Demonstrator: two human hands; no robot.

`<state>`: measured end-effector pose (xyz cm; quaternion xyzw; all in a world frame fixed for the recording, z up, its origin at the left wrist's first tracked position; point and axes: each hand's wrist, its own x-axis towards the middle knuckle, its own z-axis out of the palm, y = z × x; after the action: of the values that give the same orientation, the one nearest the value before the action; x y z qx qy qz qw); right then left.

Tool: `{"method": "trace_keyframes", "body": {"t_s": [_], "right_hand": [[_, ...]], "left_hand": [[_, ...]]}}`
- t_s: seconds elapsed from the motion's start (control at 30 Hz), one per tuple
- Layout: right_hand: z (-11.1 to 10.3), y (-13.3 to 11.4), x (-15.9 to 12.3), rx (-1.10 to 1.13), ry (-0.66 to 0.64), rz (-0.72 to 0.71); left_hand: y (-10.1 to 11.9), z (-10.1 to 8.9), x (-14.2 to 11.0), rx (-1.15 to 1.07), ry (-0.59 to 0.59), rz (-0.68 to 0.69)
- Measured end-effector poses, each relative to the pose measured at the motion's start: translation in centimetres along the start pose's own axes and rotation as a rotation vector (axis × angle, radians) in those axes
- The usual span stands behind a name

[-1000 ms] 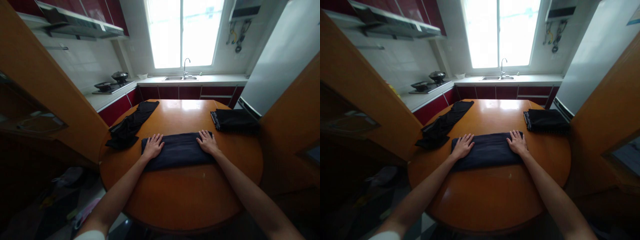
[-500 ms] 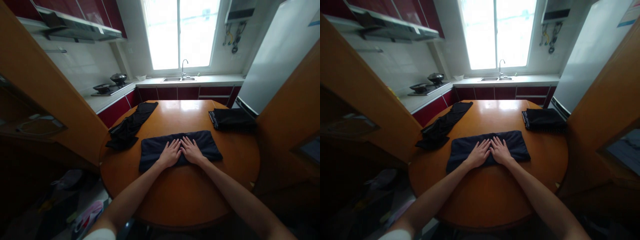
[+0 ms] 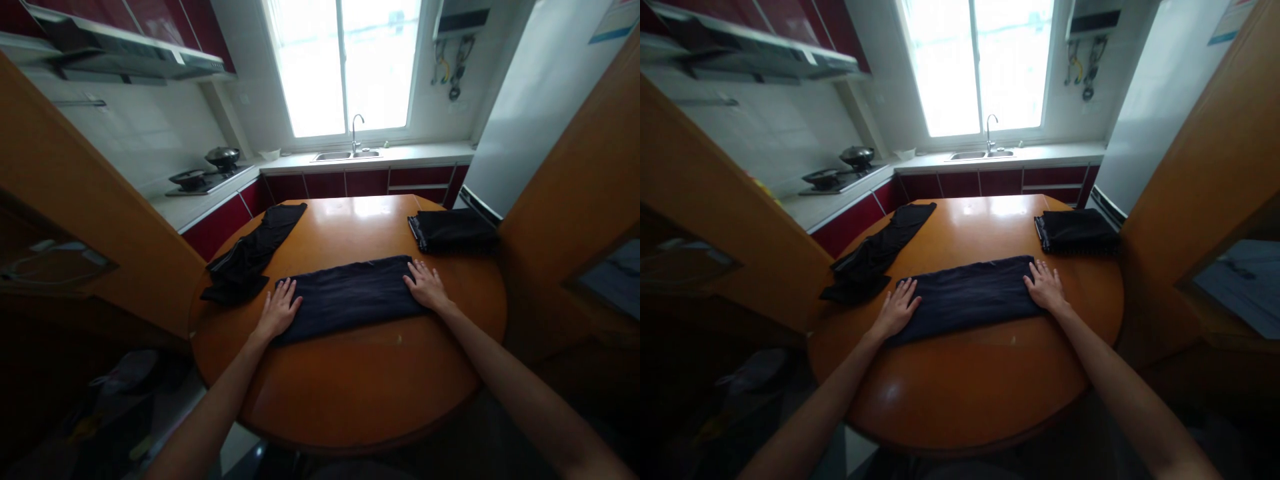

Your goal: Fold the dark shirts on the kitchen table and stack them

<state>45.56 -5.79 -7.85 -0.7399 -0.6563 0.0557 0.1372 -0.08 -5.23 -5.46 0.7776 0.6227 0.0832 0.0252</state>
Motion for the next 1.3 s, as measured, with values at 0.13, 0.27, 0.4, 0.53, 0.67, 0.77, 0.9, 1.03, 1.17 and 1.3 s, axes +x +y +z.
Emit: {"method": "trace_keyframes", "body": {"t_s": [0.13,0.27,0.4,0.53,0.67,0.77,0.9,1.03,1.17,1.3], "right_hand": [[-1.1,-2.2,-1.0,-0.025,0.208,-0.035],[-0.8,-8.3,-1.0,0.026,0.132,-0.307],[1.0,-13.0,0.4,0.079,-0.120,-0.484],[1.6,-11.8,2.2,0.044,-0.185,-0.393],[1.0,-7.0,3.8,-0.037,-0.102,-0.193],[0.6,-4.2,4.7,-0.041,-0.075,-0.003],[0.2,-4.3,4.1,-0.037,0.083,0.099],[0.5,-8.5,1.8,0.007,0.169,-0.144],[1.2,-12.0,0.5,0.077,-0.038,-0.401],[1.2,-11.3,1.3,0.051,-0.117,-0.302]], "left_hand": [[1.9,-0.7,-0.2,0.018,0.110,0.075],[8.3,-0.4,1.4,-0.024,0.062,0.354],[13.4,1.2,4.9,-0.057,-0.027,0.412],[13.8,2.6,7.0,-0.074,-0.104,0.343],[12.9,2.8,6.8,-0.075,-0.113,0.334],[12.9,2.7,6.6,-0.077,-0.123,0.334],[13.0,2.8,6.8,-0.086,-0.123,0.334],[12.9,3.1,7.0,-0.082,-0.111,0.333],[12.9,3.1,7.0,-0.071,-0.100,0.345],[12.9,3.0,6.9,-0.080,-0.102,0.343]]}}
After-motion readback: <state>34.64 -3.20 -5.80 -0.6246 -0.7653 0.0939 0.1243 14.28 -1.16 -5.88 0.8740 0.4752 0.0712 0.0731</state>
